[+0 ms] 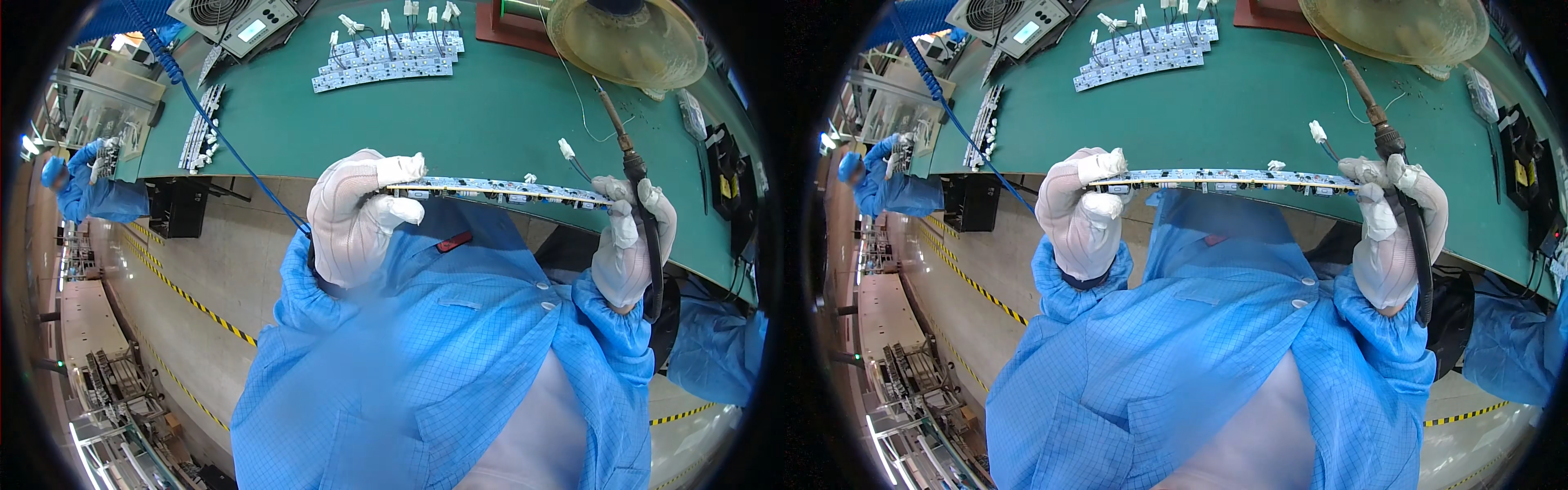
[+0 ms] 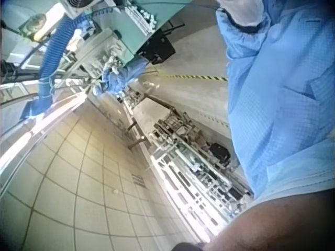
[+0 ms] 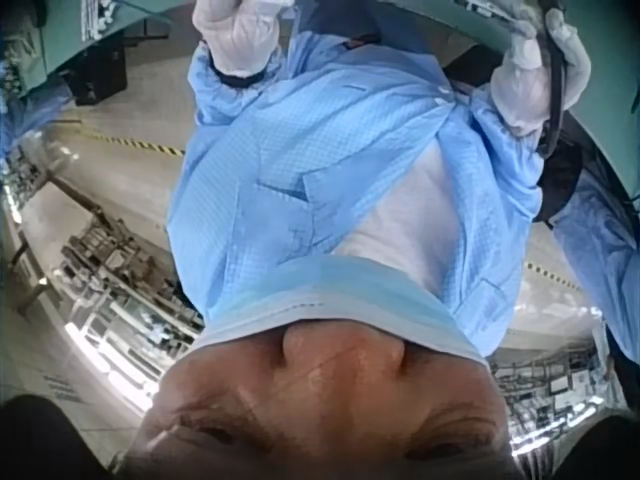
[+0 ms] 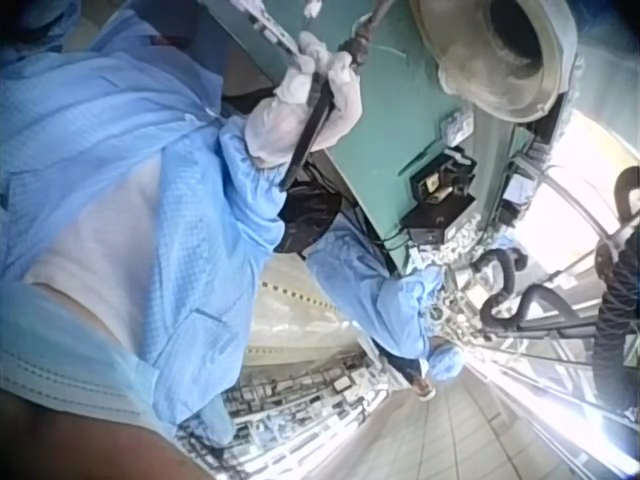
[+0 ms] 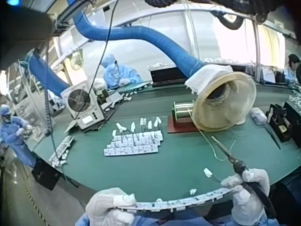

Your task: Soldering wires and connectors onto LED circuit board strips at a manual assembly station.

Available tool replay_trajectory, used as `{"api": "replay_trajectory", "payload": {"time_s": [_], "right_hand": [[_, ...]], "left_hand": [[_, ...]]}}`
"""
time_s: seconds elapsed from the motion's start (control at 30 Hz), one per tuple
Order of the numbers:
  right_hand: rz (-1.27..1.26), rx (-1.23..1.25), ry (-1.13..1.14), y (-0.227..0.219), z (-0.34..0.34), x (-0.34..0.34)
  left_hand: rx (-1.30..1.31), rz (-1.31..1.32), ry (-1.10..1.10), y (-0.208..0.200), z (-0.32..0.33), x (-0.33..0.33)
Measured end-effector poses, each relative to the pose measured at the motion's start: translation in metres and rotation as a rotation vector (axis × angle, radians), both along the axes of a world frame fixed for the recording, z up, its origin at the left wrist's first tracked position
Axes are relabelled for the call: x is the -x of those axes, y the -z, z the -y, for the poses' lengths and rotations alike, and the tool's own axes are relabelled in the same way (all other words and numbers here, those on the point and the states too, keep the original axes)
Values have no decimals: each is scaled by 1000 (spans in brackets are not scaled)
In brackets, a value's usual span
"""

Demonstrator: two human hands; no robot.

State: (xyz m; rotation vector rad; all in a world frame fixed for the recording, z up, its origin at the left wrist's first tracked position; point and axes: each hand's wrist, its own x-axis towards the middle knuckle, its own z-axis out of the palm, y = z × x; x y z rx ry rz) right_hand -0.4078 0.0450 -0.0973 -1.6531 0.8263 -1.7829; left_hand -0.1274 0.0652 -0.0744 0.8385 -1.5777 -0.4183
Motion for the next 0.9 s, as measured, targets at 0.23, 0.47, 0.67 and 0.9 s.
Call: {"api": "replay_trajectory", "payload": {"time_s": [0.23,0.47,0.67,0.9], "right_hand": [[-59,3,55,0,0,0],[-3,18,-46,3,1,5],[145,108,-56,3,7,-5],[137,157,-79,-1,5,-5]], "left_hand": [[-15,-44,-7,0,-1,1],[-102,-160,76,-7,-4,6],[-265,-203,120,-5,-2,3],[-142,-142,113,-3,-2,1]]}}
